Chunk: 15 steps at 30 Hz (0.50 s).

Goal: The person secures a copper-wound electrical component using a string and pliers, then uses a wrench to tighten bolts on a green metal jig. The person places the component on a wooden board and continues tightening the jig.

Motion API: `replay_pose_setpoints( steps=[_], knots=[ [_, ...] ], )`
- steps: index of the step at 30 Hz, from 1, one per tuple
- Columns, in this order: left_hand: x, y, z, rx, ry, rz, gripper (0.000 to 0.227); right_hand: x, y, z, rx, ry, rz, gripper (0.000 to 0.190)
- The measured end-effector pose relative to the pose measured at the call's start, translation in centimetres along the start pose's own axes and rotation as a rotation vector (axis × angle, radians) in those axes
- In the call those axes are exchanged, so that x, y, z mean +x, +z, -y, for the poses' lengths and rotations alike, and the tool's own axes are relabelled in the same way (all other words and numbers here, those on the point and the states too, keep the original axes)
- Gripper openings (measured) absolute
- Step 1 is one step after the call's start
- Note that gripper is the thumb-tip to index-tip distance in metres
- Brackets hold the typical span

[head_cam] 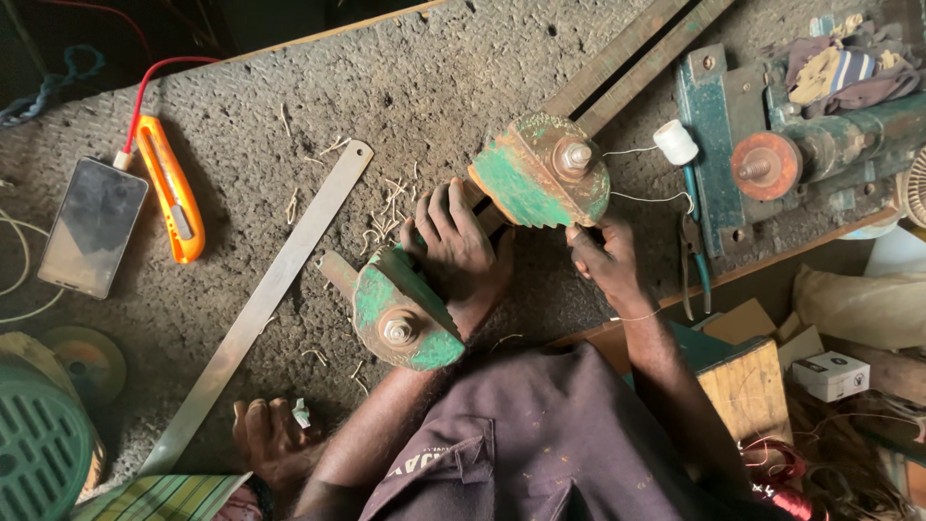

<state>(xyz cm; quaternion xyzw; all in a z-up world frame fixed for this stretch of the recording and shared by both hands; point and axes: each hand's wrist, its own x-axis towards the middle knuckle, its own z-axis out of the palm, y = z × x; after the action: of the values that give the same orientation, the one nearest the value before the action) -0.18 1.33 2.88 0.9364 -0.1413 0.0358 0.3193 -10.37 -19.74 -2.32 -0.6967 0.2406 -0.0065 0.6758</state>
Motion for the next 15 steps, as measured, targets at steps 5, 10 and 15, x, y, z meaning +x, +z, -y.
replay_pose_setpoints(
  steps=[5, 10, 15],
  knots=[
    [0.0, 0.1, 0.1, -0.011, 0.007, -0.013, 0.093, 0.1, 0.1, -0.2, 0.046, 0.044, -0.039, 0.012],
    [0.1, 0.6, 0.3, -0.052, -0.014, -0.014, 0.102, -0.5, 0.8, 1.8, 0.462, -0.113, -0.087, 0.012],
    [-0.3, 0.7, 0.7, -0.225, 0.069, -0.246, 0.071, -0.9, -0.5, 2.7, 0.078, -0.102, -0.082, 0.012]
  ],
)
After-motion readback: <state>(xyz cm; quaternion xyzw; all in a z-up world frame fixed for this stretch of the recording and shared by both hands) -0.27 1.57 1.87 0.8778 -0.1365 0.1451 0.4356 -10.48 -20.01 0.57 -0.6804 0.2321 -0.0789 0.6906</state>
